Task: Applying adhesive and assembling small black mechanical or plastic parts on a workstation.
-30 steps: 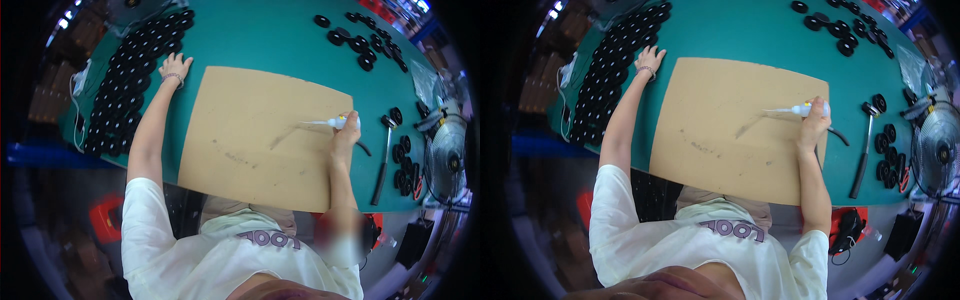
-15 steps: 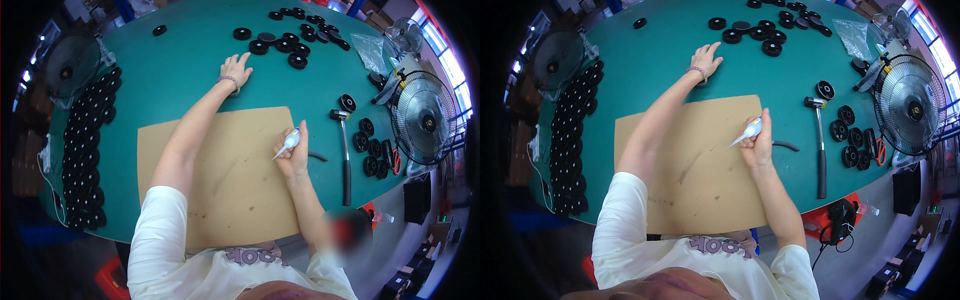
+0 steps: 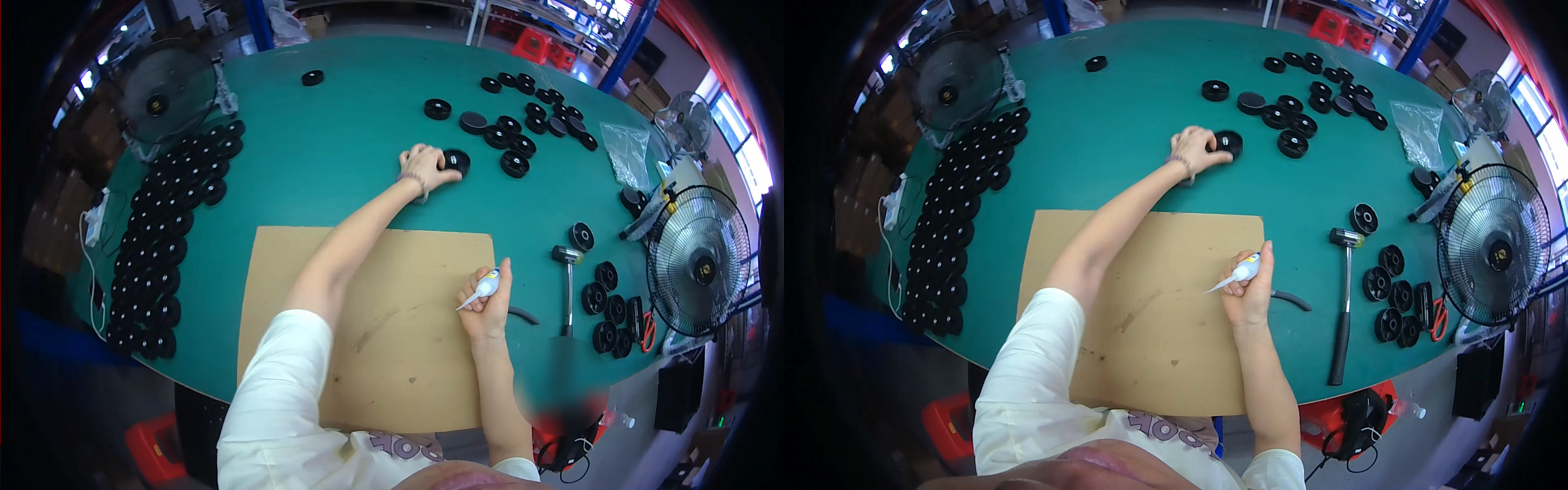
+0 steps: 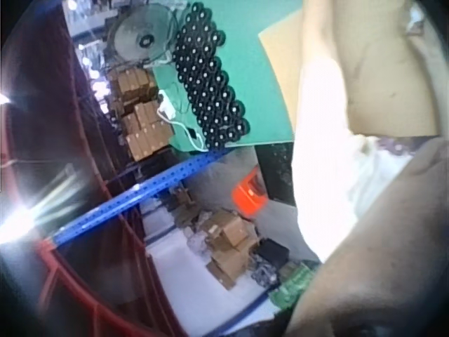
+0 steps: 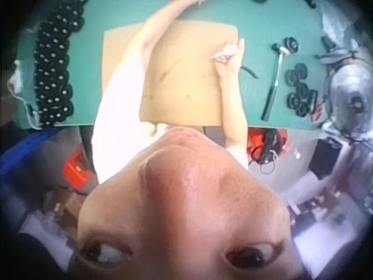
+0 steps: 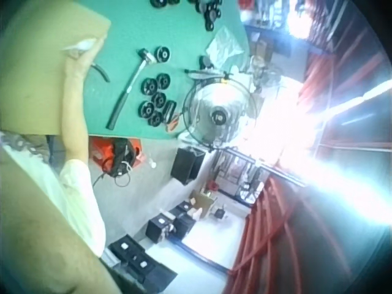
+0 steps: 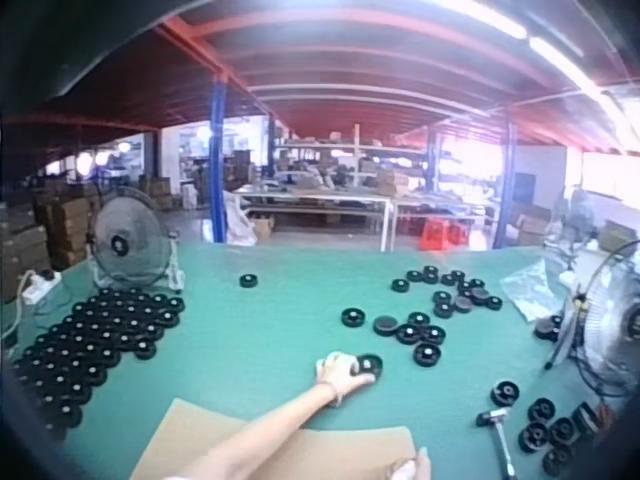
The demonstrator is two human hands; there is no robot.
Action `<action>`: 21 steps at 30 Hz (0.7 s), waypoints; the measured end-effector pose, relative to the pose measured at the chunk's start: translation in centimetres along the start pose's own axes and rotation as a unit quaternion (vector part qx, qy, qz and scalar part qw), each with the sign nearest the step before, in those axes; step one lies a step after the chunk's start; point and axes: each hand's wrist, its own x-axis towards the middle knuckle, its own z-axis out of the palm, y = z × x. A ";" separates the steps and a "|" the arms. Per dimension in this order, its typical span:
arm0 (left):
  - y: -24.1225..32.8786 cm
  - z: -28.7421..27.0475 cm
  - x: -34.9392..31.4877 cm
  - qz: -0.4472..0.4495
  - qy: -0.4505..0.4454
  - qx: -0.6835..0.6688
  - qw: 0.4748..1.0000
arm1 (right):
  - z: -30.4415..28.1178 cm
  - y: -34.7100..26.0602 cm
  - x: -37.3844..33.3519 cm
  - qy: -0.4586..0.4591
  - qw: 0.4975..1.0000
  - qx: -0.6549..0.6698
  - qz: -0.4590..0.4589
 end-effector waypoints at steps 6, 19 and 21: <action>-1.1 -7.5 -15.2 0.213 -0.050 0.055 0.974 | 0.0 0.0 -0.3 0.003 0.999 -0.037 -0.002; 2.5 -8.8 -29.6 0.010 0.023 0.025 0.999 | 3.2 2.6 -1.5 0.050 0.951 -0.233 -0.195; 2.2 -8.5 -29.4 0.003 0.035 -0.034 0.999 | 3.2 2.6 -1.8 0.064 0.946 -0.246 -0.202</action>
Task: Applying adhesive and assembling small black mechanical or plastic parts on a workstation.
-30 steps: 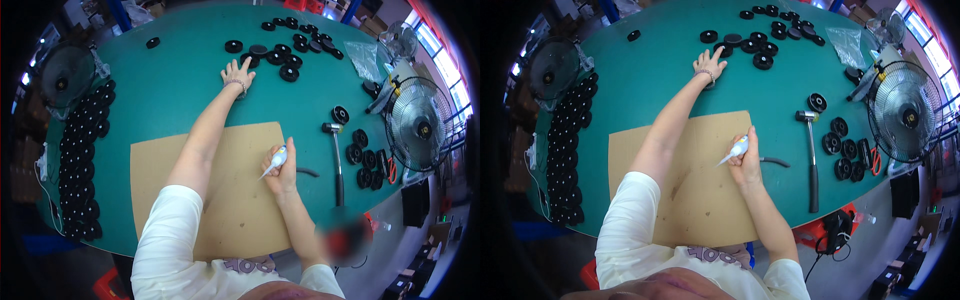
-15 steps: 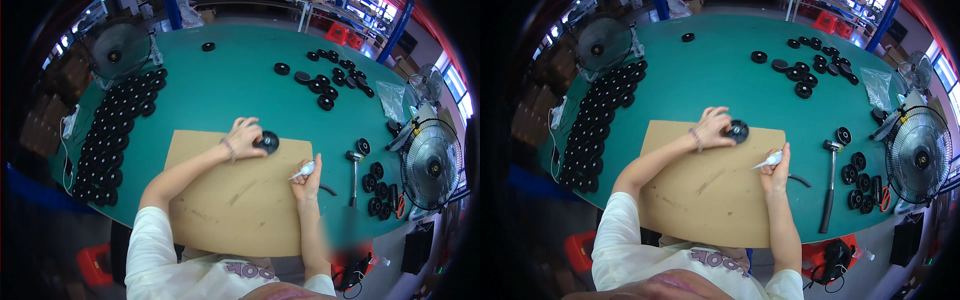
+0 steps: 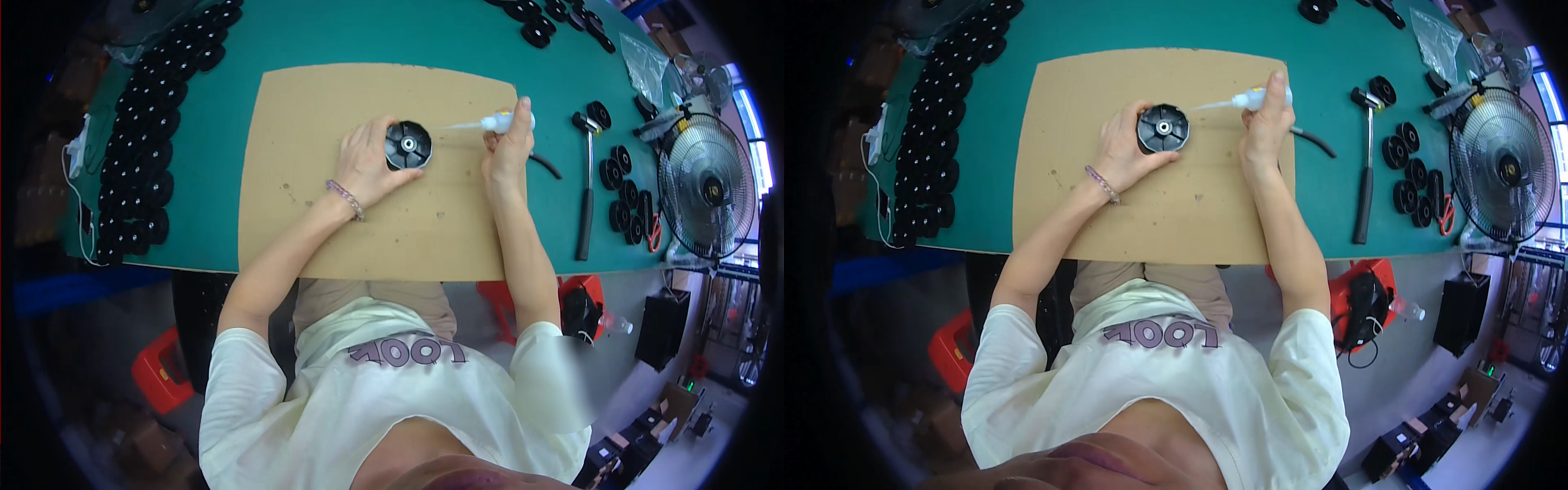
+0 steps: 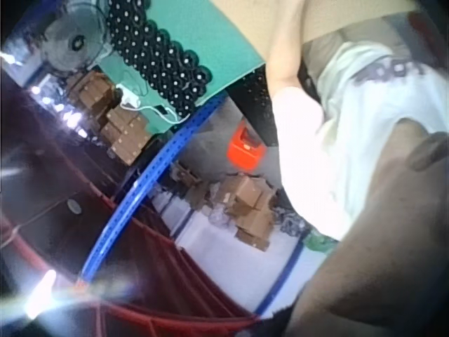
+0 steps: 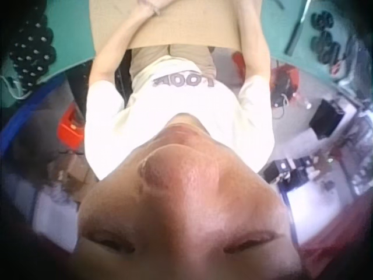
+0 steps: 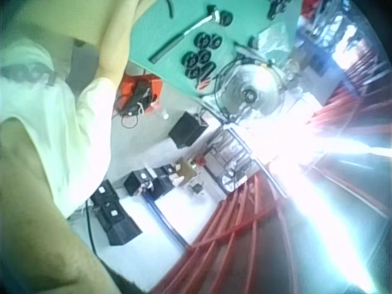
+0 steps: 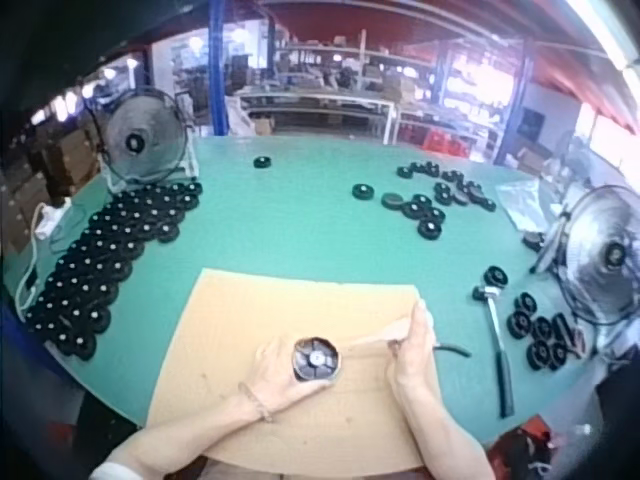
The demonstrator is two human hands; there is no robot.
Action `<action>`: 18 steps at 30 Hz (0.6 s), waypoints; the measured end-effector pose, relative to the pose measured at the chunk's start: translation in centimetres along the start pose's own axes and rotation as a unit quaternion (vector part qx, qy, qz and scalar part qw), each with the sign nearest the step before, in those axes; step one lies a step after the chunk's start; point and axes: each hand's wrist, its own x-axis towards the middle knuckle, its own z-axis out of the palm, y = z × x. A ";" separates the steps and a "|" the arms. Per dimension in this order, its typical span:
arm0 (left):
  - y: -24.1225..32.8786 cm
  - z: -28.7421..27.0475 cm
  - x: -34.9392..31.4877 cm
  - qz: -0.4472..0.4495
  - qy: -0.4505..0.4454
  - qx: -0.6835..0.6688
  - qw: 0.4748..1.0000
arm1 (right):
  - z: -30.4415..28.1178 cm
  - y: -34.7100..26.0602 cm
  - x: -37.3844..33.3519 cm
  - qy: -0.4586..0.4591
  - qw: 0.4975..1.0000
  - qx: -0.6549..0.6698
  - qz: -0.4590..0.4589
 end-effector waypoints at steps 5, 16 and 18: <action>-0.5 1.1 -0.4 -0.010 -0.008 -0.147 0.989 | -0.4 0.4 -0.3 -0.017 0.993 -0.068 -0.091; -0.2 1.2 -0.6 -0.010 -0.013 -0.155 0.988 | 0.5 0.6 -1.6 -0.063 0.975 -0.134 -0.165; -0.1 1.1 -0.6 -0.020 -0.020 -0.163 0.986 | 0.7 0.7 -1.6 -0.063 0.973 -0.141 -0.171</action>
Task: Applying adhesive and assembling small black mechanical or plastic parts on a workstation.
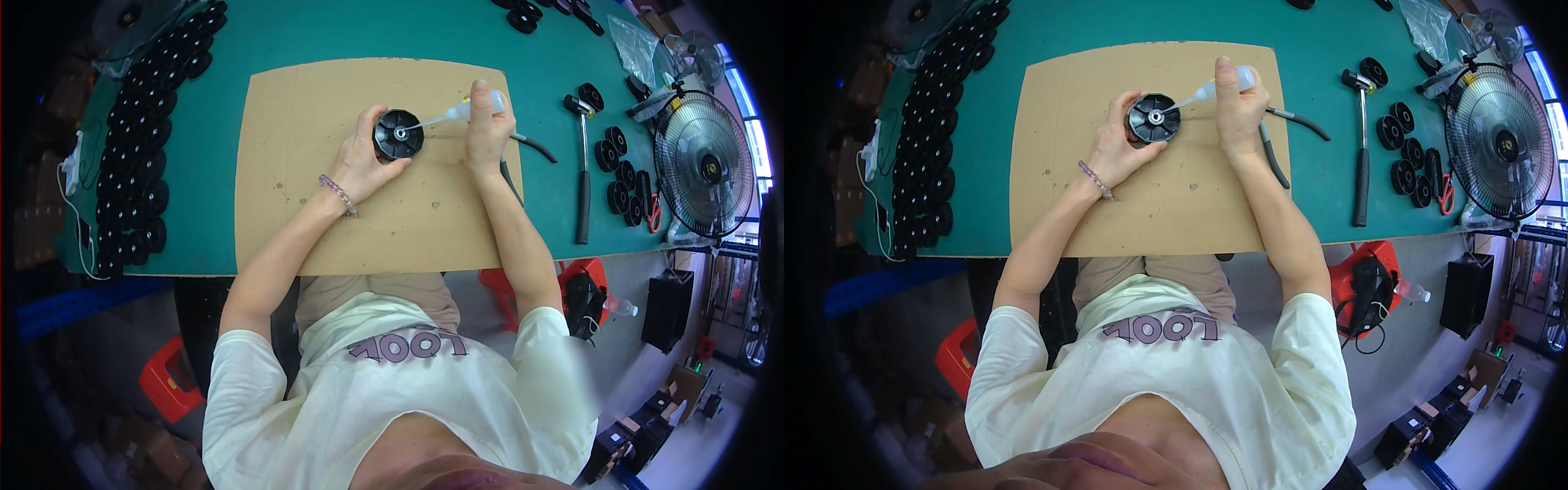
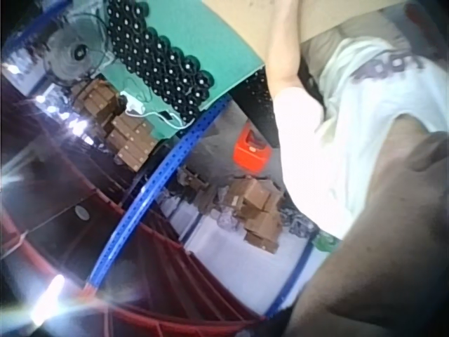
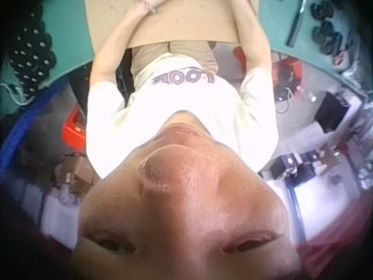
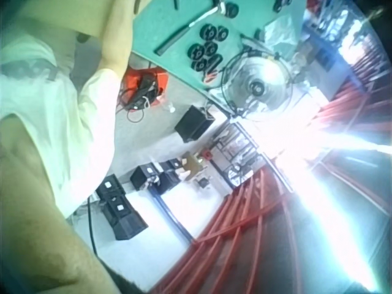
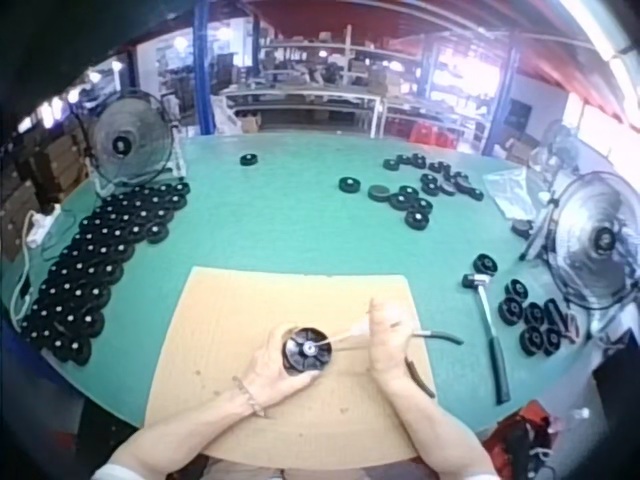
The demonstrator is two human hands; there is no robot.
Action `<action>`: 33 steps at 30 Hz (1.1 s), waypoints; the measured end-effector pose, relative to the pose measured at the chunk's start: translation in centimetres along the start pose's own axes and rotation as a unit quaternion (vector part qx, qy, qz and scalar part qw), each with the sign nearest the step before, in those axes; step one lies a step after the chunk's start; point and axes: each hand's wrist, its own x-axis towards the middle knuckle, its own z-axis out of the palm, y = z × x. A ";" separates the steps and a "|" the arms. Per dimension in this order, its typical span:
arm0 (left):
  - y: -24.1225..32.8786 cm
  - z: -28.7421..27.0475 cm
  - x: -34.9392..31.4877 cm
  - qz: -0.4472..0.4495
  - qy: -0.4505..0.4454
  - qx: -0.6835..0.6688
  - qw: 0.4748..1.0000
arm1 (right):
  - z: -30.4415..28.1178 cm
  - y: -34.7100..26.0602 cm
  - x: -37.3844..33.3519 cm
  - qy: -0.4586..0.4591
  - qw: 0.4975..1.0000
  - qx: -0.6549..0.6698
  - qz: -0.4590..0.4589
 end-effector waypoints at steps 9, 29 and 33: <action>-0.2 0.1 0.1 -0.002 -0.002 -0.008 1.000 | -0.3 0.2 0.2 -0.008 1.000 -0.013 -0.013; 0.2 -0.3 0.1 -0.013 0.008 -0.005 1.000 | 0.0 -0.6 -1.4 -0.071 0.968 -0.107 -0.217; 0.3 -0.3 0.0 -0.009 0.011 0.011 1.000 | 0.0 -0.5 -1.4 -0.064 0.968 -0.103 -0.218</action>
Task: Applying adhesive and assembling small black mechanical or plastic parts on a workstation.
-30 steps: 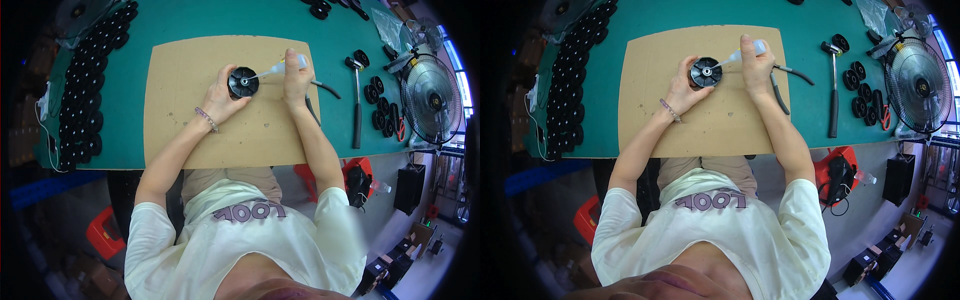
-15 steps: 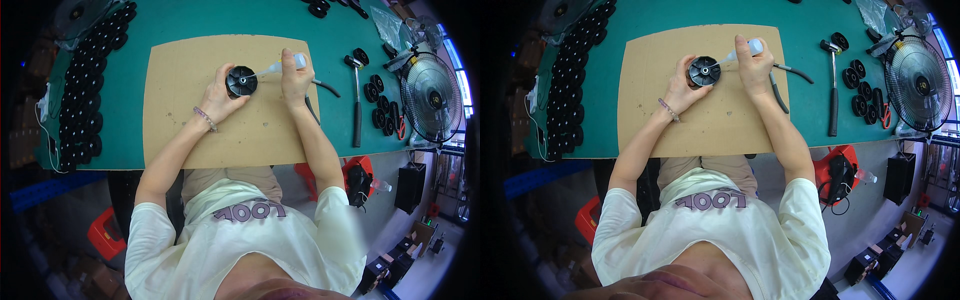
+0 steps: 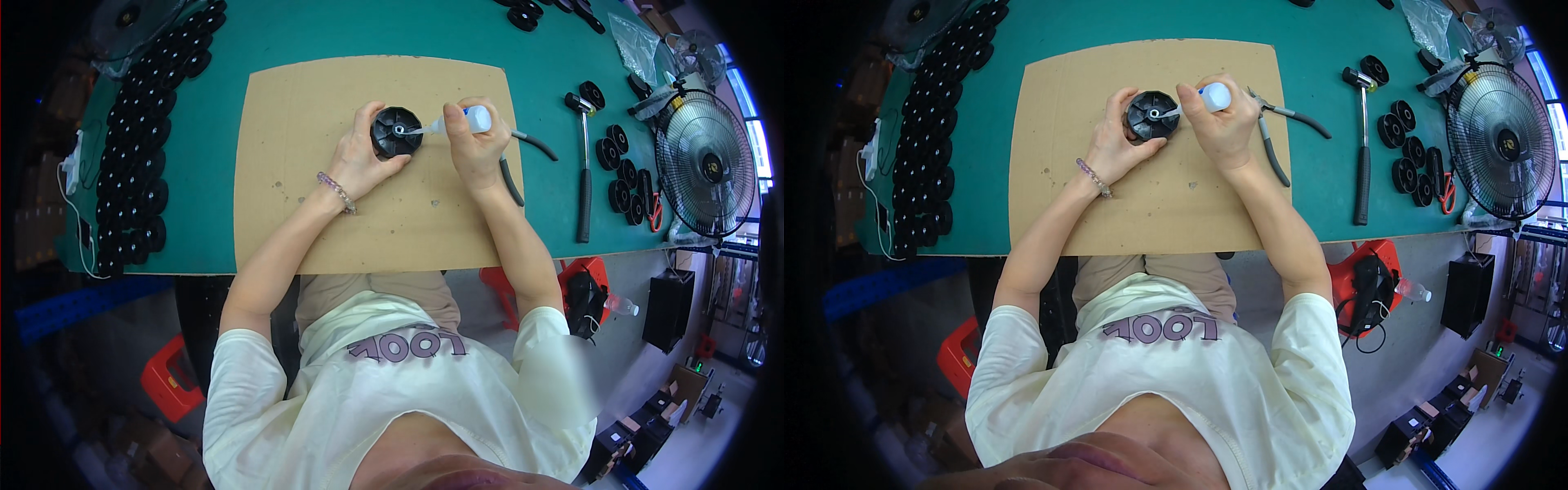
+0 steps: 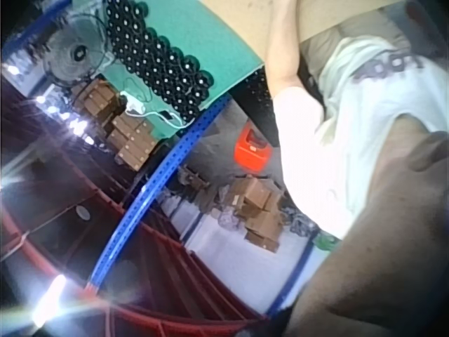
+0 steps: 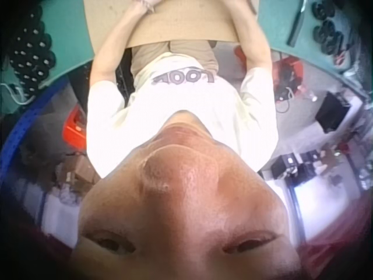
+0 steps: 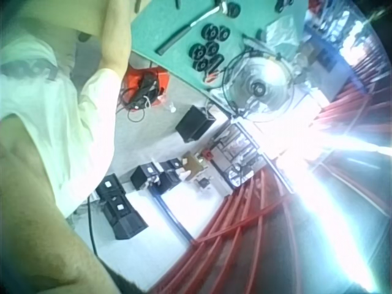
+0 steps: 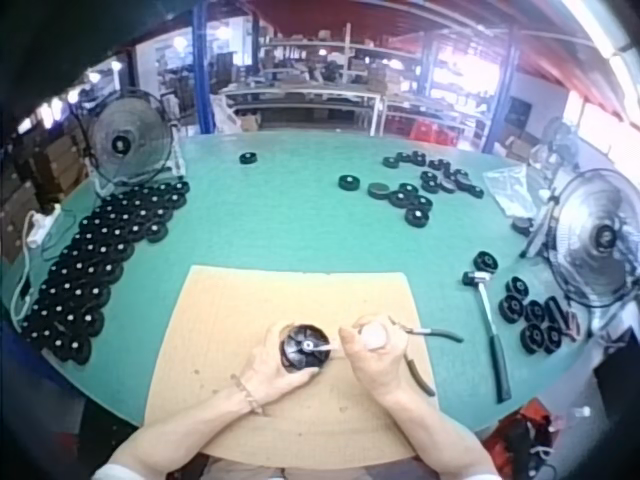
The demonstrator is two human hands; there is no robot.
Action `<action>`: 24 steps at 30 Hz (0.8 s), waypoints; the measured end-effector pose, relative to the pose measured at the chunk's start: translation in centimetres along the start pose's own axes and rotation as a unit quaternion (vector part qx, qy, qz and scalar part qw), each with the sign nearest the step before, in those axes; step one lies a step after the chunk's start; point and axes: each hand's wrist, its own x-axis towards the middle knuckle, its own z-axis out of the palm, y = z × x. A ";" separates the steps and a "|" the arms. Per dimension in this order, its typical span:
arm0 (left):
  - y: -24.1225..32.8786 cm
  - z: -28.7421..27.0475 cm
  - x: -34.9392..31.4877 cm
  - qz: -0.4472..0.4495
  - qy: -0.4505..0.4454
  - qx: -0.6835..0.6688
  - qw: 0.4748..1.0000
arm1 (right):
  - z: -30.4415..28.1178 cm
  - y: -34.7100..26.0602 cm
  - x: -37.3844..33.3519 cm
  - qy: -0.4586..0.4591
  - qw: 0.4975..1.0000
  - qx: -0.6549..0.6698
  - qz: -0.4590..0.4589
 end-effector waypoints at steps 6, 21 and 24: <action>0.0 0.0 0.1 -0.024 -0.018 -0.036 0.999 | 0.1 0.4 0.2 -0.001 0.999 0.012 0.045; -0.5 0.2 -0.1 0.002 -0.017 -0.022 1.000 | -0.2 0.6 0.8 0.016 0.998 -0.008 0.055; -0.4 0.1 -0.1 0.000 -0.017 -0.021 1.000 | -0.2 0.7 0.8 0.027 0.998 0.001 0.055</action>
